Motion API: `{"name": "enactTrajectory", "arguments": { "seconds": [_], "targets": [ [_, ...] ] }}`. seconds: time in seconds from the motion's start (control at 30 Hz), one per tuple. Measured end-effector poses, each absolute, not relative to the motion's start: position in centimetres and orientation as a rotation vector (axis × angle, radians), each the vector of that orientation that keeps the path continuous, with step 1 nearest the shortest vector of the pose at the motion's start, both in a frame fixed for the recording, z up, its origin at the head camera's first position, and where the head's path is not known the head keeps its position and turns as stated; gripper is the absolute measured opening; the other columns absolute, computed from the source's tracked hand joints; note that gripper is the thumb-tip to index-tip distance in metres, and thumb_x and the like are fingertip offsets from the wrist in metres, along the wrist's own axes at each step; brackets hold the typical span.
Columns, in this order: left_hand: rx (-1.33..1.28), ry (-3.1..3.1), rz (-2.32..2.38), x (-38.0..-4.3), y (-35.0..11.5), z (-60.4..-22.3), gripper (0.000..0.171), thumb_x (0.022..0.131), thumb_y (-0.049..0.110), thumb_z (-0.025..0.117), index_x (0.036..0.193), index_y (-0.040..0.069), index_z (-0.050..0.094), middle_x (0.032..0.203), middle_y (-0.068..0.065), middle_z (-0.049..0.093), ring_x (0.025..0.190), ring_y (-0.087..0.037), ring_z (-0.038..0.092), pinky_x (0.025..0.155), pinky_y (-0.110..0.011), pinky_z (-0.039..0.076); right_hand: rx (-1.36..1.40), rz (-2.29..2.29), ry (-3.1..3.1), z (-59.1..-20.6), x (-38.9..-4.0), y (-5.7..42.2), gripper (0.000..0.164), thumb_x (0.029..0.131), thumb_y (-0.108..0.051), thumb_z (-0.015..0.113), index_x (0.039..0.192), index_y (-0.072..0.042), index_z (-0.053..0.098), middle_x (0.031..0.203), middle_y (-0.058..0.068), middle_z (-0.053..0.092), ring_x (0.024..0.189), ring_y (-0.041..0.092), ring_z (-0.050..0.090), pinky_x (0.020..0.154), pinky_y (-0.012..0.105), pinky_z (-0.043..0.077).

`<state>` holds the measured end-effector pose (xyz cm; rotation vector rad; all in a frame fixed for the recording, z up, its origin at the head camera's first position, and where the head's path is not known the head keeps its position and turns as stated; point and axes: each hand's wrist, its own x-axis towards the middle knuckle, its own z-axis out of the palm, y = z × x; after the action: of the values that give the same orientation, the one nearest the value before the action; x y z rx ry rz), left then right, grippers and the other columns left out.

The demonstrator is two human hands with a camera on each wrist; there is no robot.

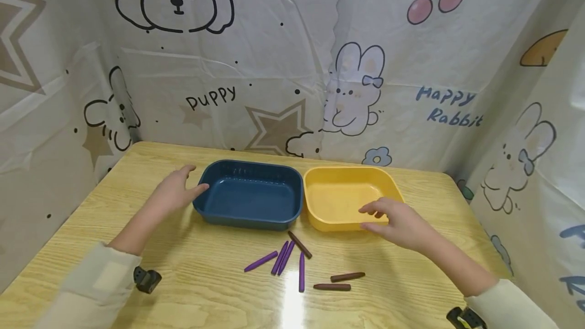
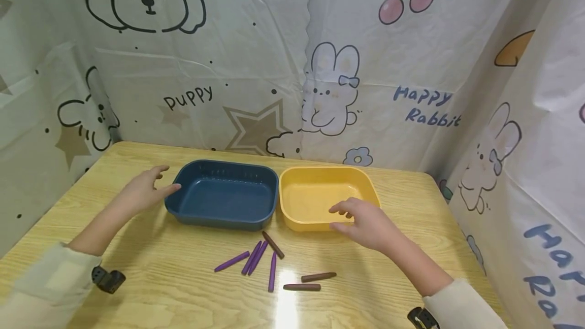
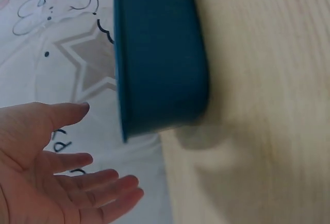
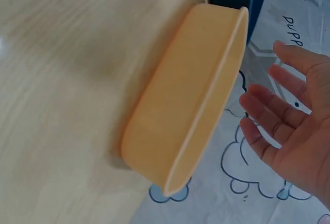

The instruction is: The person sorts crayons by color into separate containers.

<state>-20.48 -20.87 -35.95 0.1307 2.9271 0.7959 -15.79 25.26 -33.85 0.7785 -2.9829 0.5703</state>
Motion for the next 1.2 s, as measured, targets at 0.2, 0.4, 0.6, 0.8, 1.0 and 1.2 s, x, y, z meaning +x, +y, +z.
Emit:
{"name": "enactTrajectory", "arguments": {
  "seconds": [0.2, 0.4, 0.6, 0.8, 1.0, 1.2],
  "targets": [
    [0.072, 2.868, 0.879, -20.8, -21.2, -37.6, 0.069, 0.095, 0.032, 0.049, 0.143, -0.01, 0.022, 0.135, -0.038, 0.039, 0.119, -0.051, 0.043, 0.092, -0.058, 0.041, 0.963, 0.693, -3.005, -36.4, -15.2, 25.3, 0.02, 0.082, -0.025, 0.07, 0.099, -0.013, 0.07, 0.09, -0.005, 0.066, 0.079, 0.007, 0.056, 0.071, 0.027, 0.05],
    [0.051, 2.859, 0.956, -21.0, -21.2, -38.8, 0.063, 0.096, 0.026, 0.049, 0.143, -0.009, 0.024, 0.132, -0.035, 0.044, 0.115, -0.048, 0.049, 0.089, -0.053, 0.045, 1.06, 0.788, -3.069, -38.5, -14.5, 25.1, 0.021, 0.083, -0.027, 0.069, 0.098, -0.012, 0.07, 0.09, -0.004, 0.067, 0.079, 0.008, 0.057, 0.067, 0.025, 0.048],
    [0.054, 2.837, 1.088, -20.9, -21.0, -39.6, 0.058, 0.096, 0.02, 0.049, 0.143, -0.007, 0.026, 0.127, -0.037, 0.046, 0.089, -0.034, 0.065, 0.068, -0.034, 0.053, 1.121, 0.854, -3.078, -40.1, -13.9, 25.0, 0.017, 0.08, -0.024, 0.072, 0.095, -0.015, 0.071, 0.088, -0.005, 0.064, 0.078, 0.007, 0.056, 0.068, 0.023, 0.047],
    [0.032, 2.843, 1.185, -20.7, -20.7, -40.1, 0.052, 0.096, 0.013, 0.047, 0.141, -0.008, 0.03, 0.123, -0.037, 0.049, 0.084, -0.03, 0.067, 0.061, -0.028, 0.054, 1.17, 0.844, -3.087, -41.4, -13.3, 25.0, 0.018, 0.08, -0.023, 0.072, 0.097, -0.018, 0.071, 0.086, -0.009, 0.059, 0.076, 0.001, 0.05, 0.067, 0.019, 0.045],
    [0.009, 2.859, 1.217, -20.7, -20.7, -40.4, 0.049, 0.095, 0.009, 0.046, 0.139, -0.008, 0.034, 0.118, -0.035, 0.053, 0.077, -0.024, 0.067, 0.057, -0.026, 0.053, 1.213, 0.813, -3.062, -42.0, -12.9, 24.9, 0.015, 0.081, -0.019, 0.071, 0.096, -0.017, 0.071, 0.086, -0.01, 0.058, 0.076, -0.002, 0.052, 0.067, 0.018, 0.047],
    [0.005, 2.875, 1.221, -20.7, -20.7, -40.5, 0.048, 0.094, 0.009, 0.046, 0.138, -0.008, 0.034, 0.117, -0.034, 0.054, 0.074, -0.022, 0.067, 0.056, -0.026, 0.052, 1.262, 0.809, -3.011, -42.3, -13.0, 24.8, 0.008, 0.082, -0.015, 0.07, 0.089, -0.014, 0.073, 0.08, -0.01, 0.057, 0.068, -0.004, 0.047, 0.06, 0.015, 0.043]
  ]
}}
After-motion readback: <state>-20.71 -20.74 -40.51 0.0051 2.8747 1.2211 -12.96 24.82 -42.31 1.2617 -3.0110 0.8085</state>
